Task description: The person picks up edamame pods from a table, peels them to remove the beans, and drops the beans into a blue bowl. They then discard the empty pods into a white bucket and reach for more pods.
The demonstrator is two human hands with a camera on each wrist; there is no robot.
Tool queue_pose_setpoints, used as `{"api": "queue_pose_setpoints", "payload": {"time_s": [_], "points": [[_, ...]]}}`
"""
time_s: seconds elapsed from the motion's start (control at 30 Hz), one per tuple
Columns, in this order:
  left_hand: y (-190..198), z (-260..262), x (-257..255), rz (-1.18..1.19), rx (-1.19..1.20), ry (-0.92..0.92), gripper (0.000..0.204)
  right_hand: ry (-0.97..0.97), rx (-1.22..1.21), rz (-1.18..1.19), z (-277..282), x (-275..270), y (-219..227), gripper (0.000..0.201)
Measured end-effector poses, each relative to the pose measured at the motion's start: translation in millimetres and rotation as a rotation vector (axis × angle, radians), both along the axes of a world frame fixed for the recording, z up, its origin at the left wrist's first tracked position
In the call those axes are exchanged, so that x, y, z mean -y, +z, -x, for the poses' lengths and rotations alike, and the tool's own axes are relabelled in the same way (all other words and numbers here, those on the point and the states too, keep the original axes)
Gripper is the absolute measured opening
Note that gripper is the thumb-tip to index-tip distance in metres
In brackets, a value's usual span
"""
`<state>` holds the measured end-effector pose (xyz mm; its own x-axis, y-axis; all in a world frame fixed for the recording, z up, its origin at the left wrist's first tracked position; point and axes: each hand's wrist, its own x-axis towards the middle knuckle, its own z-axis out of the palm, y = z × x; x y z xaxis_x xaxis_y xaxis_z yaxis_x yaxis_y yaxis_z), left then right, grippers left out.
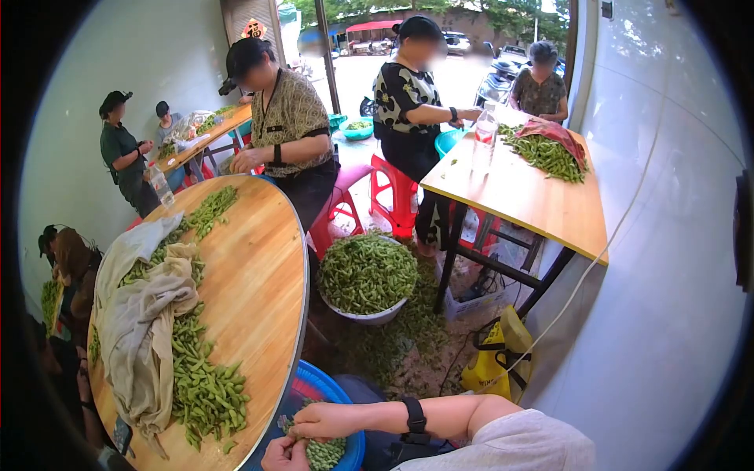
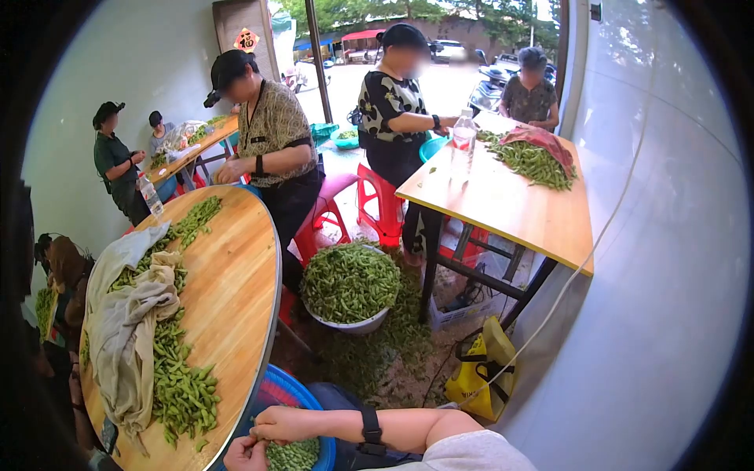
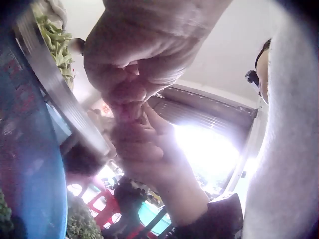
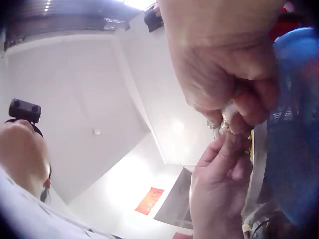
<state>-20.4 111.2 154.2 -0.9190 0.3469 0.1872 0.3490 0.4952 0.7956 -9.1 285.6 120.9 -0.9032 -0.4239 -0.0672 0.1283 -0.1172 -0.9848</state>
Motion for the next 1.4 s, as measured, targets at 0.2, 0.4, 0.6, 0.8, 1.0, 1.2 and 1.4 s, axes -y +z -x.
{"api": "queue_pose_setpoints", "payload": {"time_s": [0.2, 0.4, 0.6, 0.8, 1.0, 1.2, 1.4], "points": [[-7.0, 2.6, 7.3, 0.028, -0.021, -0.041, 0.012, 0.038, 0.076, 0.066, 1.5, 2.4, -1.3, 0.034], [1.8, -3.2, 5.8, -0.087, 0.015, 0.008, 0.013, -0.01, 0.064, 0.065, 0.7, 15.1, -1.8, 0.032], [-38.1, -15.6, 21.0, -0.567, 0.475, 0.167, 0.006, -0.113, -0.228, -0.086, 1.8, 34.5, -6.7, 0.028], [-35.9, -16.7, 36.2, -0.752, 0.568, 0.358, 0.005, -0.17, -0.098, -0.183, 4.5, 69.2, -0.8, 0.021], [-40.5, -16.3, 73.7, -1.073, 0.837, 0.319, 0.01, 0.087, 0.046, -0.033, 15.2, 83.2, -9.2, 0.022], [-44.9, -23.3, 82.5, -1.046, 0.746, 0.398, 0.009, -0.047, -0.304, -0.341, 18.0, 104.2, 4.3, 0.021], [-44.1, -31.8, 102.9, -1.193, 0.95, 0.308, 0.008, 0.124, -0.106, -0.145, 20.4, 112.4, -0.7, 0.019]]}}
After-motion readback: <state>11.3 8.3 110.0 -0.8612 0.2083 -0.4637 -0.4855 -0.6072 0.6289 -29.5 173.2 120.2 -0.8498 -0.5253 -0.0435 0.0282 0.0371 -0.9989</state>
